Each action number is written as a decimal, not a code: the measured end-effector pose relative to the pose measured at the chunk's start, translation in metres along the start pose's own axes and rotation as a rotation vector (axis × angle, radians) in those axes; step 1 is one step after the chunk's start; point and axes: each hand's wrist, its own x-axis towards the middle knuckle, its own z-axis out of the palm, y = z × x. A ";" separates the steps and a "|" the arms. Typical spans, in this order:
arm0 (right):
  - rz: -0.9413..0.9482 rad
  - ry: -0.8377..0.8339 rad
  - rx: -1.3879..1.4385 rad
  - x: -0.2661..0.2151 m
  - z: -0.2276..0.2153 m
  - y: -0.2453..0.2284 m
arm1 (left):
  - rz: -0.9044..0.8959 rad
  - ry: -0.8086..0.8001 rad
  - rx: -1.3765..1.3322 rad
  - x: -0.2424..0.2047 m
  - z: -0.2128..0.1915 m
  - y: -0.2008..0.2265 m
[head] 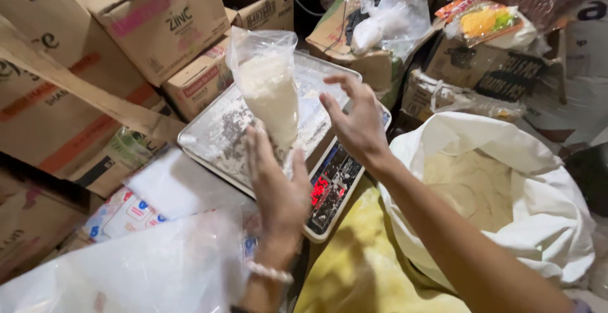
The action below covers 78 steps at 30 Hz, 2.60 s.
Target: The person scoops white powder from a large sack into small plastic bags, places each bag on a digital scale to check the weight, adjusts the amount as needed, and ties the bags shut. The process is repeated for multiple bags.
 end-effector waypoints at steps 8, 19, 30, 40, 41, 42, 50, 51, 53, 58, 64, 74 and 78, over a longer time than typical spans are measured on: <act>0.159 0.140 -0.167 -0.048 -0.055 0.030 | 0.069 -0.410 -0.277 -0.060 0.048 0.042; 0.650 0.078 -0.548 -0.125 -0.118 0.146 | 0.529 -0.759 -0.180 -0.115 0.147 0.047; 0.763 -0.071 -0.549 -0.160 -0.112 0.172 | 0.612 -0.726 -0.112 -0.137 0.163 0.022; 0.888 -0.097 -0.514 -0.168 -0.111 0.171 | 0.615 -0.696 -0.131 -0.137 0.159 0.024; 0.879 -0.095 -0.525 -0.169 -0.111 0.173 | 0.615 -0.696 -0.129 -0.137 0.159 0.025; 0.871 -0.093 -0.536 -0.169 -0.111 0.175 | 0.612 -0.686 -0.136 -0.137 0.158 0.025; 0.933 0.045 -0.640 -0.158 -0.125 0.196 | 0.562 -0.652 -0.204 -0.136 0.154 0.030; 0.940 0.046 -0.669 -0.155 -0.127 0.198 | 0.561 -0.644 -0.203 -0.136 0.154 0.030; 0.982 0.016 -0.717 -0.151 -0.131 0.204 | 0.557 -0.632 -0.203 -0.136 0.155 0.030; 1.199 -0.247 -0.683 -0.152 -0.138 0.222 | 0.544 -0.621 -0.217 -0.136 0.158 0.031; 1.173 -0.364 -0.616 -0.154 -0.133 0.238 | 0.541 -0.607 -0.218 -0.136 0.160 0.030; 1.039 -0.172 -0.776 -0.158 -0.129 0.249 | 0.547 -0.642 -0.169 -0.134 0.160 0.028; 0.857 -0.284 -0.956 -0.161 -0.124 0.261 | 0.544 -0.668 -0.171 -0.134 0.158 0.027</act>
